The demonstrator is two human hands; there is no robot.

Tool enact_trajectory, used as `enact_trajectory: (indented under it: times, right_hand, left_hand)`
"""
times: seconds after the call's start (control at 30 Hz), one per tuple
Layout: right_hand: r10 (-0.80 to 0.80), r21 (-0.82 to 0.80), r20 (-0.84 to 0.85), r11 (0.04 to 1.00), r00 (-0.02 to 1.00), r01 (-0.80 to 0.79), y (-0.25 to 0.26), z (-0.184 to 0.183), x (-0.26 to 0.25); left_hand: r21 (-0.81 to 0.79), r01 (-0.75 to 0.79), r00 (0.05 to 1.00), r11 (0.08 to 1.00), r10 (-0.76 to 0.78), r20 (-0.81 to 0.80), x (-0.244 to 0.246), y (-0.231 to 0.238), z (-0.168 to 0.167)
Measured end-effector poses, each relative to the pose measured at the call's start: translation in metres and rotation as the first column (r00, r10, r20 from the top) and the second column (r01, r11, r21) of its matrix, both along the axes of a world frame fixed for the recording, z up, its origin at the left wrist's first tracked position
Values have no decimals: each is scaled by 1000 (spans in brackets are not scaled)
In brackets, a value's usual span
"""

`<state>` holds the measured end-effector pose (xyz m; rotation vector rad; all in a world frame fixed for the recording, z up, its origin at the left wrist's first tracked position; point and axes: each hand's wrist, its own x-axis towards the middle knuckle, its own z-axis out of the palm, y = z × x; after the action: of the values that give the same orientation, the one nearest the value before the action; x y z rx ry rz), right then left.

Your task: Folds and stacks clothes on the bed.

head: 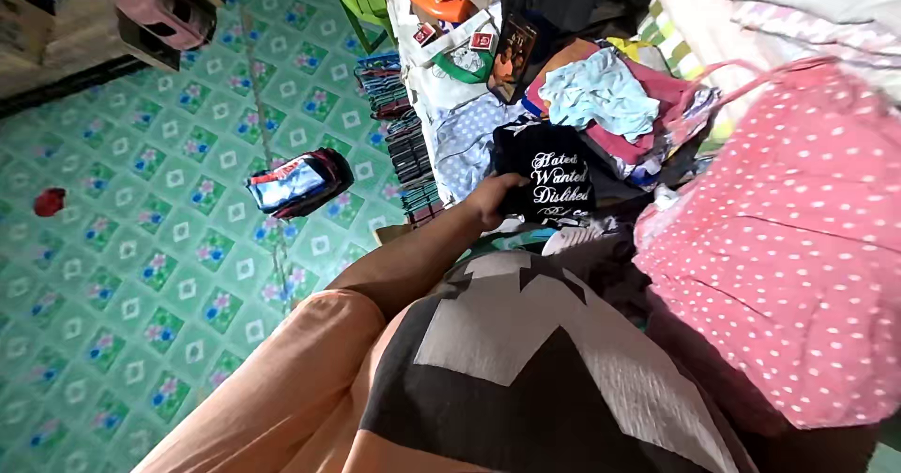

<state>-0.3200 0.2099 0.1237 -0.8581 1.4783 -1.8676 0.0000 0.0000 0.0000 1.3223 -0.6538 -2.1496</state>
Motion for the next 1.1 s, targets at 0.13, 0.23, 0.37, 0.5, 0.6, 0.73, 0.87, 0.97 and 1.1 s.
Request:
enact_trajectory:
  times: [0.13,0.23,0.37,0.5,0.6,0.73,0.87,0.97,1.1]
  right_hand:
    - [154,21,181,987,971,-161,-27,-14,40]
    - [237,13,174,970,956,-243,-43,-12,56]
    - [114,-39,-22,993,993,-114,-66,20,109]
    - [296,150,-499,955,815,-255,-120,-5,176]
    - [671,565,-583,740,458,-365,-164,-76,246]
    - [900,865,-430,432,65,-256,-182,-170,291]
    - [938,885,-337,343,76,-315,-195,-162,273]
    - [860,773,-454,510,233,-377,-206,-144,227]
    - [570,608,-661,788,488,-96,-237,-88,146]
  left_hand:
    - [-43,37,999,998,-36,29,67,30,58]
    - [-85,-57,998,995,57,-5,135,57,78]
    - [-277,-300,953,913,273,-131,216,95,92]
    - [-450,-462,885,764,434,-172,260,119,110]
    - [-525,-502,845,687,518,-130,277,128,115]
    - [-546,-495,836,676,543,-85,289,130,112]
    - [-523,-483,847,702,527,-73,287,124,109]
    - [-517,-462,868,721,488,-96,278,113,111]
    - [-537,-420,900,732,410,-145,265,101,119]
